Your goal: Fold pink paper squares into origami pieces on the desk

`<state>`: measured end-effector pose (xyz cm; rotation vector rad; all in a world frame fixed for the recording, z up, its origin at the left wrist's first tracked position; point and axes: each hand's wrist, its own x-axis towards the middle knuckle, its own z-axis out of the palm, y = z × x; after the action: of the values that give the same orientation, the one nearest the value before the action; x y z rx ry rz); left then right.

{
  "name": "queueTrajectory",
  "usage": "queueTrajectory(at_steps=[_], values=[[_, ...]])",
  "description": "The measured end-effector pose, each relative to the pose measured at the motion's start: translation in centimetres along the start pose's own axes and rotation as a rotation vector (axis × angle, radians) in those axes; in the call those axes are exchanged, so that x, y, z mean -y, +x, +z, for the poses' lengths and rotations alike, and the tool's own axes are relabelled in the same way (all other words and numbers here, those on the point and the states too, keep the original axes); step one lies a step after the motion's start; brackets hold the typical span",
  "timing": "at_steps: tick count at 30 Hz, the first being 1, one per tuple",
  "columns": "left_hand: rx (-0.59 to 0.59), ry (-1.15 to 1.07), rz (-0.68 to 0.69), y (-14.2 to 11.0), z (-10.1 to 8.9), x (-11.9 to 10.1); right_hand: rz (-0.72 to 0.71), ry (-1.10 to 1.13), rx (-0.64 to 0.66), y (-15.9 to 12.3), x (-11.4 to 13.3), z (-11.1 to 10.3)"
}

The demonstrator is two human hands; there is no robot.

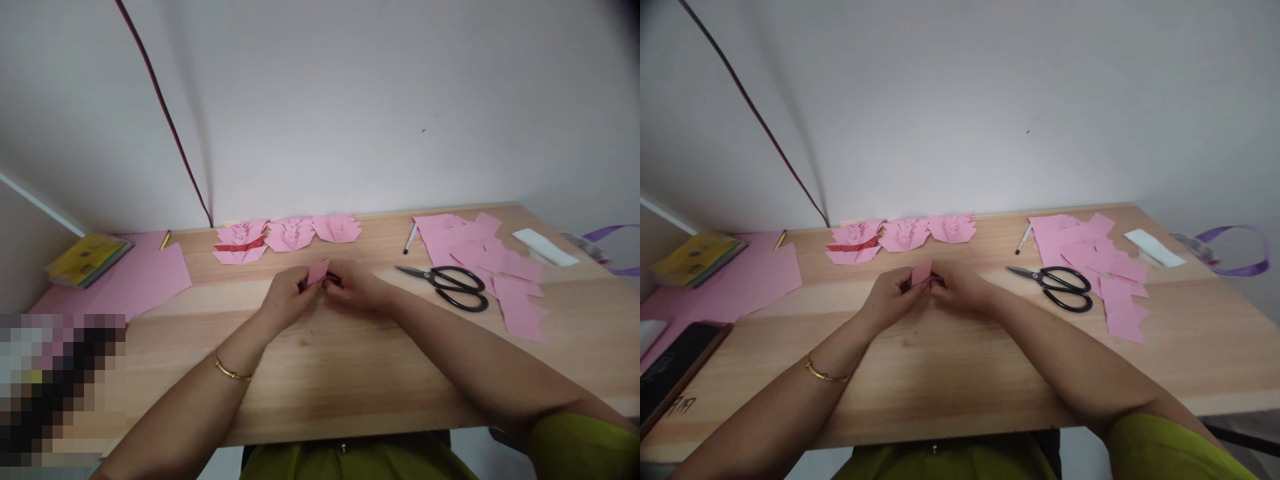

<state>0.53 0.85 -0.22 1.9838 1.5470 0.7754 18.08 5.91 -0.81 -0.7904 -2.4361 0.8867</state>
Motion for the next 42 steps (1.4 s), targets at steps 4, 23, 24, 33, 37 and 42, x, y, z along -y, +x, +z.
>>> queueTrajectory(at_steps=[4,23,24,33,37,42], values=[[-0.004,0.008,-0.002,-0.03,0.00,0.01,-0.022,-0.016,-0.003,0.03,-0.14,0.07],[-0.022,0.003,0.014,-0.03,-0.02,-0.12,-0.004,-0.004,0.017,-0.08,-0.20,0.01],[-0.023,0.002,0.016,-0.04,-0.01,-0.11,-0.010,0.002,0.015,-0.08,-0.17,0.01],[-0.004,-0.018,-0.001,-0.01,0.06,0.13,-0.030,0.011,0.000,-0.08,-0.24,0.08],[0.006,-0.021,-0.008,-0.01,0.00,0.16,-0.035,0.029,0.009,-0.13,-0.28,0.00],[0.001,-0.012,-0.012,0.02,0.02,0.20,-0.019,0.030,0.006,-0.06,-0.11,-0.01]])
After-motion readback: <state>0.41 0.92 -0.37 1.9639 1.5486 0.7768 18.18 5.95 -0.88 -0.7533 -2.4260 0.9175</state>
